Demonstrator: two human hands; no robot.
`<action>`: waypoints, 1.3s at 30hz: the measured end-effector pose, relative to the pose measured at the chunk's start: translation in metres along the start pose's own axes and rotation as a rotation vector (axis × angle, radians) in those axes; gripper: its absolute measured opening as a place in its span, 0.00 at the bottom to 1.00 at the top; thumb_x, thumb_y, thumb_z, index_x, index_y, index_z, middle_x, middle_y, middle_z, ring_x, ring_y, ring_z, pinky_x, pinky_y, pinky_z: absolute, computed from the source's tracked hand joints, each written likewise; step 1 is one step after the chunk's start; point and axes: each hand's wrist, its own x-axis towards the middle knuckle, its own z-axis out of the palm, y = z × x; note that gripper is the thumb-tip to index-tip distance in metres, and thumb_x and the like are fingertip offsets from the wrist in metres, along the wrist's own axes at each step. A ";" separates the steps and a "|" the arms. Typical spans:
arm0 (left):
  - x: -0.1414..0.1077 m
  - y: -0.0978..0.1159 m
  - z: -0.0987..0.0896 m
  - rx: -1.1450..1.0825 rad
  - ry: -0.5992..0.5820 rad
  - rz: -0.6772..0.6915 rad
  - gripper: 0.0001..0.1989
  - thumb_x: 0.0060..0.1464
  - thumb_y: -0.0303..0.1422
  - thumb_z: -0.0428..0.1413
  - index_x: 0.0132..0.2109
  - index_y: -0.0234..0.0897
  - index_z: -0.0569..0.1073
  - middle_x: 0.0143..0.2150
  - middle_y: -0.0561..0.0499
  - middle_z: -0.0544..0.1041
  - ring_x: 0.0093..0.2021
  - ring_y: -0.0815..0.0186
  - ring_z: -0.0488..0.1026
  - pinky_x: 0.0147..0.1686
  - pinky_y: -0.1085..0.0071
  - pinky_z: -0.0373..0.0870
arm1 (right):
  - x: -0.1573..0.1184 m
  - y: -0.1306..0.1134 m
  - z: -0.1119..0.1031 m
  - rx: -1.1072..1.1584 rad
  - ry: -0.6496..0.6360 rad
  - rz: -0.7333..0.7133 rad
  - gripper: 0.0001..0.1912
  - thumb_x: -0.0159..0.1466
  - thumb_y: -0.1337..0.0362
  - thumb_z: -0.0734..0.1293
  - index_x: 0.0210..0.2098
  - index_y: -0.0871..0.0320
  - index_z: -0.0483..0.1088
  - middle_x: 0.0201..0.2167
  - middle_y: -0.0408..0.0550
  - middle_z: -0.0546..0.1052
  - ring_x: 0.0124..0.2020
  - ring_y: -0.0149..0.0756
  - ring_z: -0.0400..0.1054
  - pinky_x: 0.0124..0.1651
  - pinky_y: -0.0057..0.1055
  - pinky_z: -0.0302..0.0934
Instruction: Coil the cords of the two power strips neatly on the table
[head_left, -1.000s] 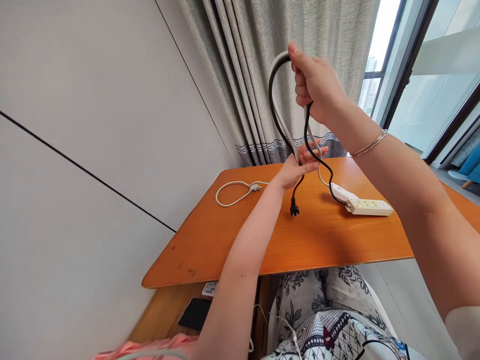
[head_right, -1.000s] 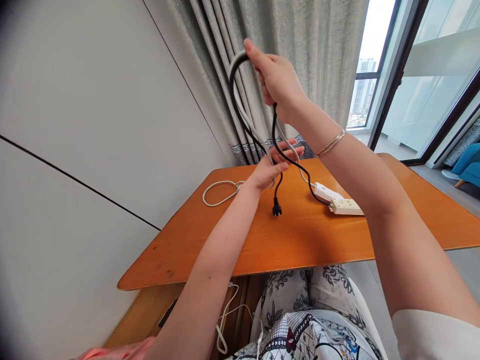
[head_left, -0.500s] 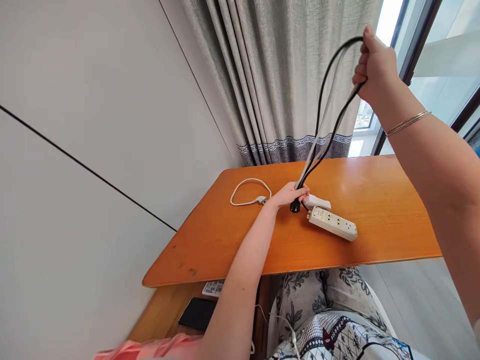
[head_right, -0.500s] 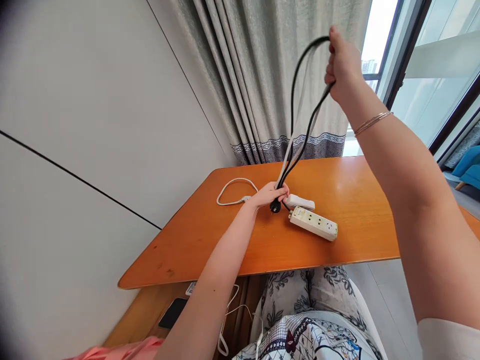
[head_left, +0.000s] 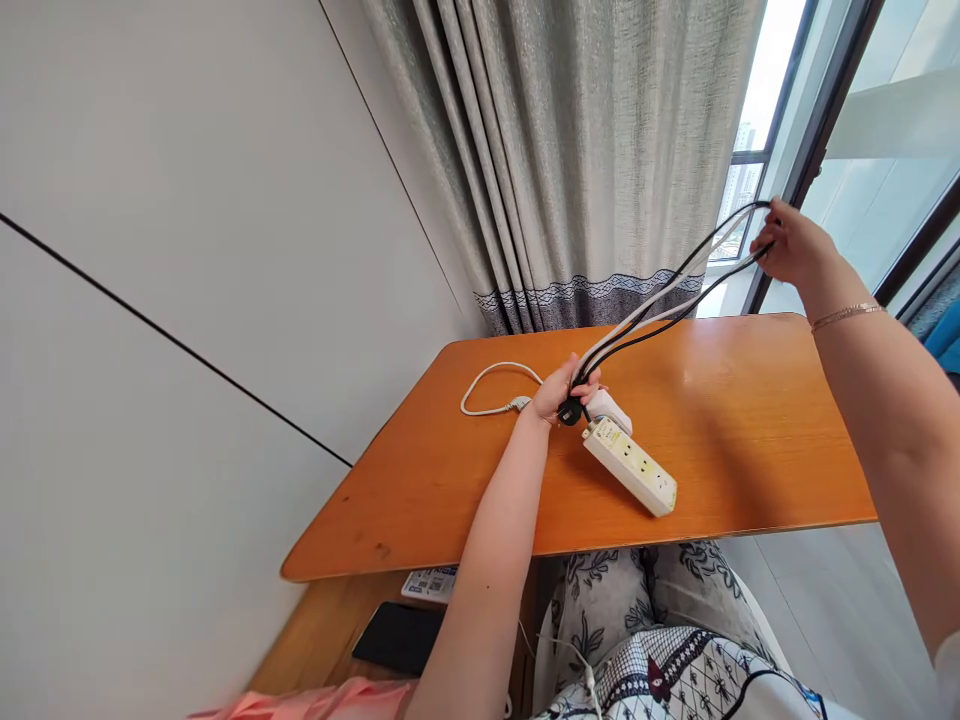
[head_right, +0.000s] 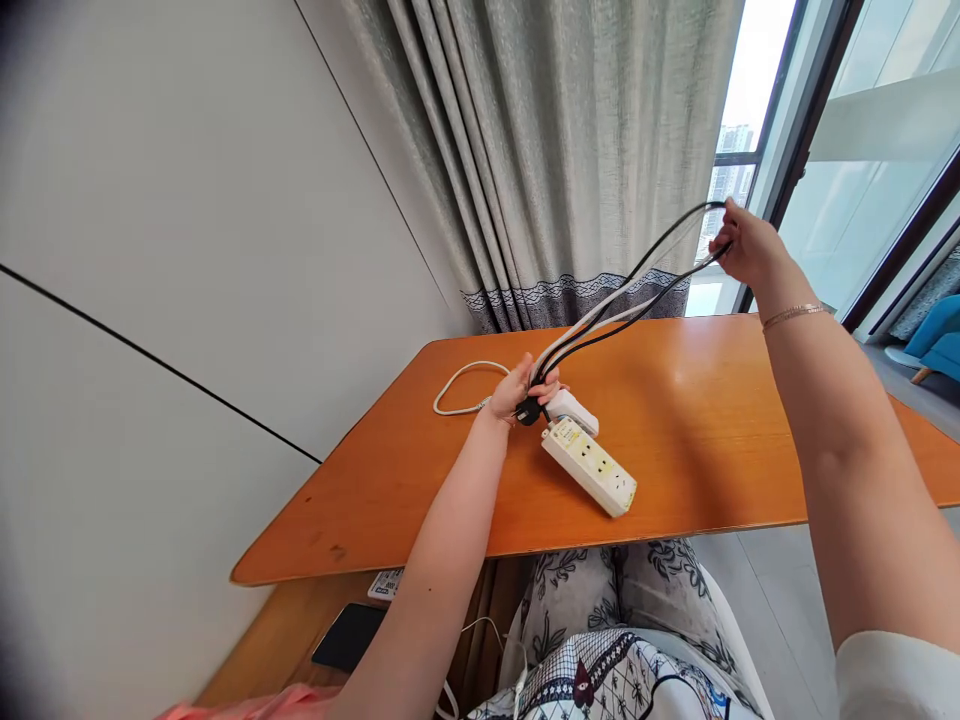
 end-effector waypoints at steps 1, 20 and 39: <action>-0.002 0.003 -0.001 -0.064 0.049 -0.018 0.30 0.56 0.61 0.55 0.25 0.38 0.67 0.14 0.63 0.50 0.16 0.72 0.55 0.35 0.69 0.72 | -0.012 0.009 -0.003 0.143 -0.080 0.183 0.18 0.72 0.62 0.57 0.24 0.54 0.56 0.17 0.29 0.55 0.20 0.15 0.58 0.35 0.30 0.60; -0.014 0.027 0.002 -0.585 0.474 0.162 0.25 0.72 0.44 0.44 0.26 0.38 0.63 0.13 0.62 0.50 0.13 0.75 0.54 0.31 0.77 0.74 | -0.158 0.144 0.011 -0.663 -0.415 -0.030 0.18 0.66 0.61 0.57 0.47 0.57 0.76 0.38 0.51 0.79 0.31 0.36 0.76 0.41 0.37 0.70; -0.013 0.027 -0.010 -0.583 0.600 0.169 0.23 0.66 0.47 0.54 0.28 0.38 0.61 0.16 0.65 0.52 0.14 0.80 0.54 0.34 0.81 0.71 | -0.202 0.123 -0.020 -0.978 -0.494 -0.840 0.10 0.69 0.60 0.63 0.37 0.48 0.78 0.45 0.55 0.77 0.43 0.45 0.71 0.49 0.44 0.68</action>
